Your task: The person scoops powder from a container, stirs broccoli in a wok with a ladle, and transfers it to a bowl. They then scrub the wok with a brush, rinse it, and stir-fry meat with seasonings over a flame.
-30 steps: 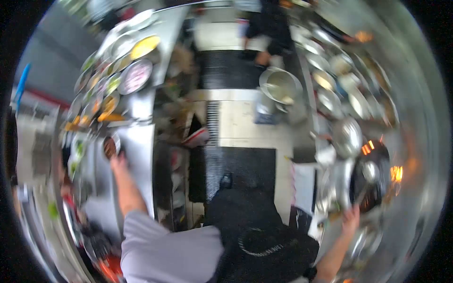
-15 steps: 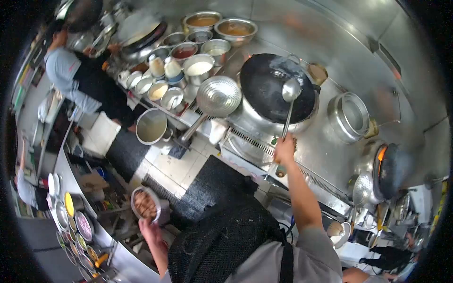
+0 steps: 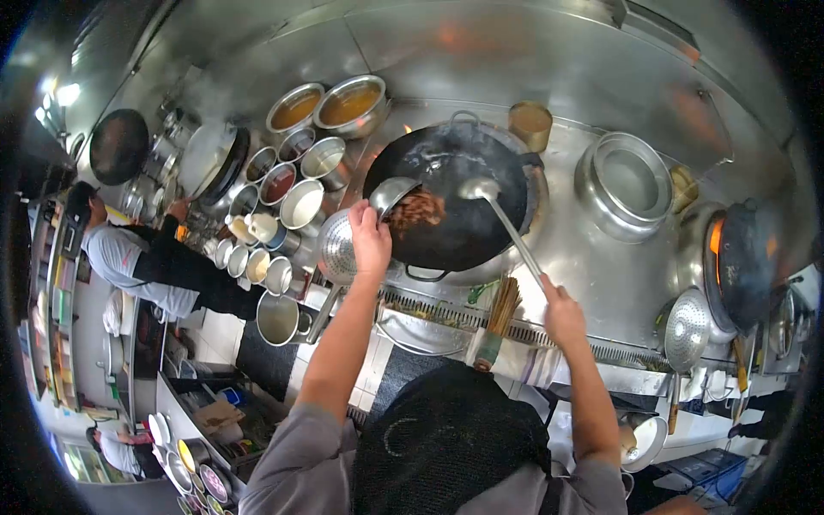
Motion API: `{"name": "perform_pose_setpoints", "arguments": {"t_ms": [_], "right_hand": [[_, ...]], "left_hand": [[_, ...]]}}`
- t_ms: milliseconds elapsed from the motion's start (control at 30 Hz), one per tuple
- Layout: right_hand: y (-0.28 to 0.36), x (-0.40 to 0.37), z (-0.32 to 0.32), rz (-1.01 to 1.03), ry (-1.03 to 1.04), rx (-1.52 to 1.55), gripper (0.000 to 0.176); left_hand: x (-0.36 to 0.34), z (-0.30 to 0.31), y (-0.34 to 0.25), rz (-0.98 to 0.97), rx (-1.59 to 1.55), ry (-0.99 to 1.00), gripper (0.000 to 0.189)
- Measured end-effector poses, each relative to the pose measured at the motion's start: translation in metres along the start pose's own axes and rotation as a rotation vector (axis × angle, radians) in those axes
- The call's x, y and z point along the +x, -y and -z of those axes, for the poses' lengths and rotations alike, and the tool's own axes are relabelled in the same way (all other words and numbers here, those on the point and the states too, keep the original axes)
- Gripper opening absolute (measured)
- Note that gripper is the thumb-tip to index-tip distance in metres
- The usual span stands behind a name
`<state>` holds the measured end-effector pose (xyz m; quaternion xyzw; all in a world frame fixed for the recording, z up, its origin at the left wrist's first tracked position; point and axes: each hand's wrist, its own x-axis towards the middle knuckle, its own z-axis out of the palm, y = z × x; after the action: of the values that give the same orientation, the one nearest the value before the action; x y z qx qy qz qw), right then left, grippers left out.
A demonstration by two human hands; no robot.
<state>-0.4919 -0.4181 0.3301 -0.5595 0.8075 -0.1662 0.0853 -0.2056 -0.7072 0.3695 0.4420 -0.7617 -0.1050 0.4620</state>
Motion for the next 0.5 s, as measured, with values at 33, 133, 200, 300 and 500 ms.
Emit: {"name": "perform_pose_setpoints", "arguments": {"t_ms": [33, 133, 200, 300, 500], "right_hand": [[-0.015, -0.008, 0.019, -0.006, 0.007, -0.061, 0.063], [-0.019, -0.03, 0.082, -0.041, 0.037, -0.178, 0.063], [-0.017, -0.042, 0.104, -0.069, 0.068, -0.239, 0.062], [-0.011, -0.048, 0.121, 0.007, 0.019, -0.232, 0.057], [0.02, -0.032, 0.121, 0.026, -0.042, -0.159, 0.062]], "left_hand": [[0.014, -0.009, 0.001, -0.089, 0.017, 0.001, 0.025], [0.056, -0.014, -0.016, -0.192, 0.088, 0.024, 0.025], [0.077, -0.014, -0.027, -0.27, 0.098, -0.018, 0.023], [0.087, -0.012, -0.042, -0.291, 0.053, -0.122, 0.022], [0.053, -0.058, -0.025, -0.296, 0.042, 0.067, 0.025]]}}
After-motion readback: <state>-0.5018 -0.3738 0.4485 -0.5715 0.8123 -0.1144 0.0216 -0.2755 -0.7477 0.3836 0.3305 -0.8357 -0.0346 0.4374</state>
